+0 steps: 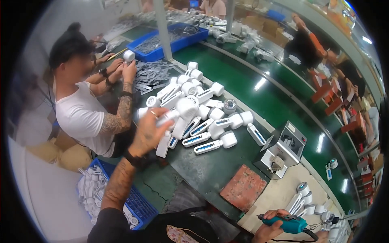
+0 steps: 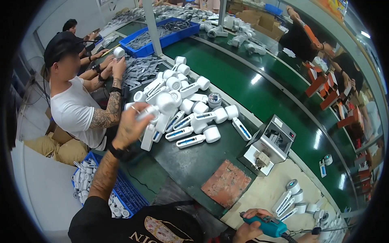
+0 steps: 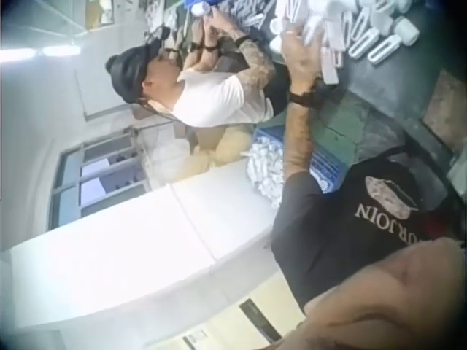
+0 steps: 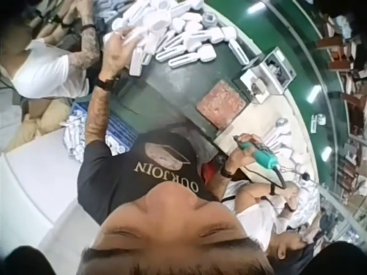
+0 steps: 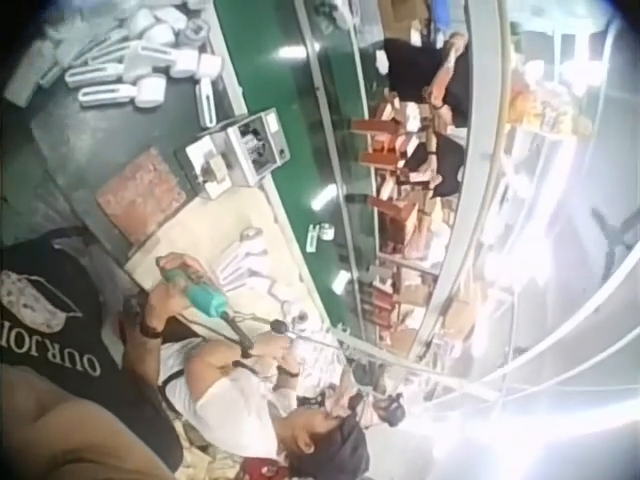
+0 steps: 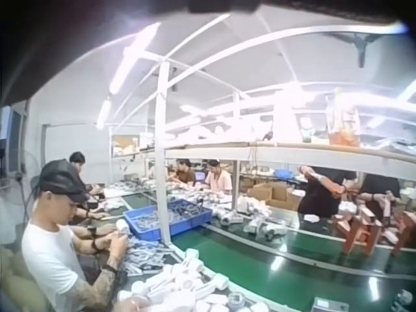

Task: The person picks up a white fan, places it on a block, and uses a power tool on the casing before setting it aside and repeating the process.

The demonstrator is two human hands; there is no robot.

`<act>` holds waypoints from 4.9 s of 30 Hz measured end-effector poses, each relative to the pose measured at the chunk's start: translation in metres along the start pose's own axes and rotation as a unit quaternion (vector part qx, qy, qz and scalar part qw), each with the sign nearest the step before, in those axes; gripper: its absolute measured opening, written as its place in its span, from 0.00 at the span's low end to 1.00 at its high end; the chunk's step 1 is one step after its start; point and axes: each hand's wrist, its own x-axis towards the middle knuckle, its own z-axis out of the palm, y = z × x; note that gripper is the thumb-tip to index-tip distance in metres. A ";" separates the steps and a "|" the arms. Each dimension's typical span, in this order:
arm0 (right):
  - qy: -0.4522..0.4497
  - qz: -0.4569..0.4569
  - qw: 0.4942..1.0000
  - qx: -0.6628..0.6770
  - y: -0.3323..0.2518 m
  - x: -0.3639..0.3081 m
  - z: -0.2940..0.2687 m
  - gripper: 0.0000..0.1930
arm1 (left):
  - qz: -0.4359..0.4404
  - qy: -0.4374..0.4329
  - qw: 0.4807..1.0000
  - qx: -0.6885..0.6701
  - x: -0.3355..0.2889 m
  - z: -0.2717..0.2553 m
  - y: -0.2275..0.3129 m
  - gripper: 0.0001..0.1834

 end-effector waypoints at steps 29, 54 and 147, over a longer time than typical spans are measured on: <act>0.078 0.047 0.995 -0.033 0.012 -0.019 -0.009 0.36 | 0.072 -0.030 0.901 0.427 0.141 0.011 -0.175 0.18; 0.071 0.005 0.997 -0.044 -0.037 -0.068 -0.032 0.38 | 0.155 -0.373 0.872 -0.278 -0.153 0.423 0.314 0.27; -0.029 -0.003 0.998 -0.047 0.023 0.092 0.058 0.23 | 0.298 -0.299 0.898 -0.125 -0.096 0.207 0.147 0.25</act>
